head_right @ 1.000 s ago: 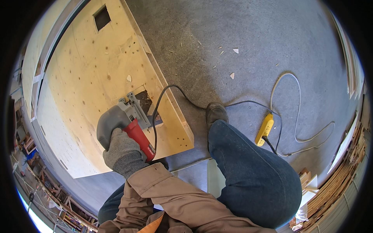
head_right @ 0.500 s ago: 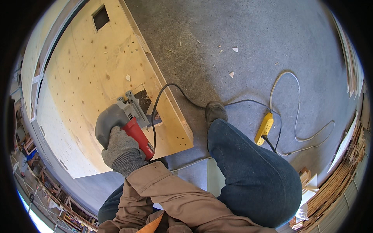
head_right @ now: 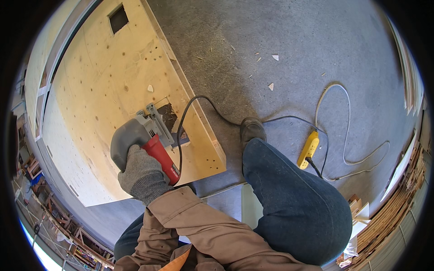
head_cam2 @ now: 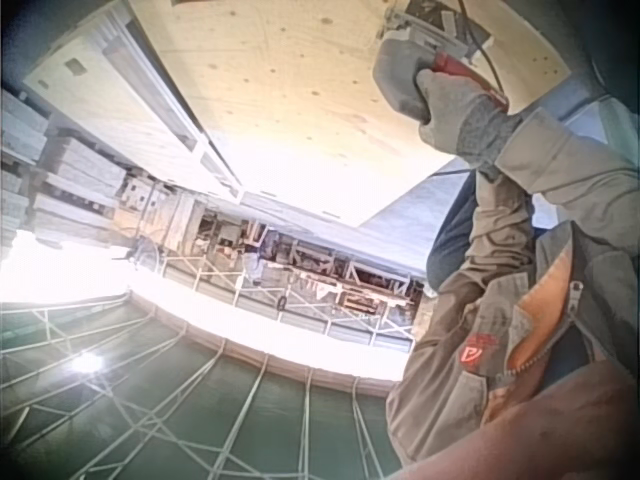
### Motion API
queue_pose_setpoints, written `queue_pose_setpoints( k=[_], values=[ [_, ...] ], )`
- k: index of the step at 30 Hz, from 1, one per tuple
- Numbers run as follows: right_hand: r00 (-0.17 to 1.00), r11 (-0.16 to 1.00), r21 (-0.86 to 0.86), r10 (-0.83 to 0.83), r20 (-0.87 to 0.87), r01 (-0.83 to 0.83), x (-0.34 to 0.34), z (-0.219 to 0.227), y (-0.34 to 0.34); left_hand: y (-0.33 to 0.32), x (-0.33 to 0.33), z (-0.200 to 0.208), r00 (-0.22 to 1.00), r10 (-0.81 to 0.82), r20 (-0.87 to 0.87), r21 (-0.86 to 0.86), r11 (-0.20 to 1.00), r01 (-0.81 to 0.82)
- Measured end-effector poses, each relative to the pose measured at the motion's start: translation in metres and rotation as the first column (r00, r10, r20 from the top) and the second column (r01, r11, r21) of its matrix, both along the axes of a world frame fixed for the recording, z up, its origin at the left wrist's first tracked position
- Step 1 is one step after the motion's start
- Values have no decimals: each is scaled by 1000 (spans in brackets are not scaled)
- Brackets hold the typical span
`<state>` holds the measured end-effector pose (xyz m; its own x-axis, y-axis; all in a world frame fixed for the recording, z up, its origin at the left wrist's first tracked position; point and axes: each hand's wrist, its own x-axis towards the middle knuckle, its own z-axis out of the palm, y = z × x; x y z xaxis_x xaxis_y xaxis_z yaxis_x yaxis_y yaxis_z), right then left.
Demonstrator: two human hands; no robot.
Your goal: The person uses a jigsaw to cut rectangular openings in a large plywood board. They cut one opening, then flip the board over to cut another opening on the opposite side.
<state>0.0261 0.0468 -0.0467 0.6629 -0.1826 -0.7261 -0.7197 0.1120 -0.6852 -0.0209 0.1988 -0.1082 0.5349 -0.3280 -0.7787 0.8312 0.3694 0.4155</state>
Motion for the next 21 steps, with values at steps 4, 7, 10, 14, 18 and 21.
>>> queue_pose_setpoints(
  k=[4,7,10,14,18,21],
  values=[
    [1000,1000,-19,-17,11,17,0,-2,0,0,0,0,1000,-3,-3,1,1000,3],
    [1000,1000,-24,-19,11,19,0,-1,-1,-2,2,0,1000,-6,2,0,1000,6],
    [1000,1000,16,9,19,-10,1,0,-4,-3,3,-2,1000,-6,6,1,1000,6],
    [1000,999,41,3,25,-4,1,0,-6,-7,6,-5,1000,-18,8,-8,1000,18],
    [1000,999,47,-7,26,6,2,0,-8,-9,8,-7,1000,-23,8,-10,1000,24],
    [999,999,14,-36,23,36,2,-2,-3,-10,9,-7,1000,-25,11,-11,1000,25]
  ],
)
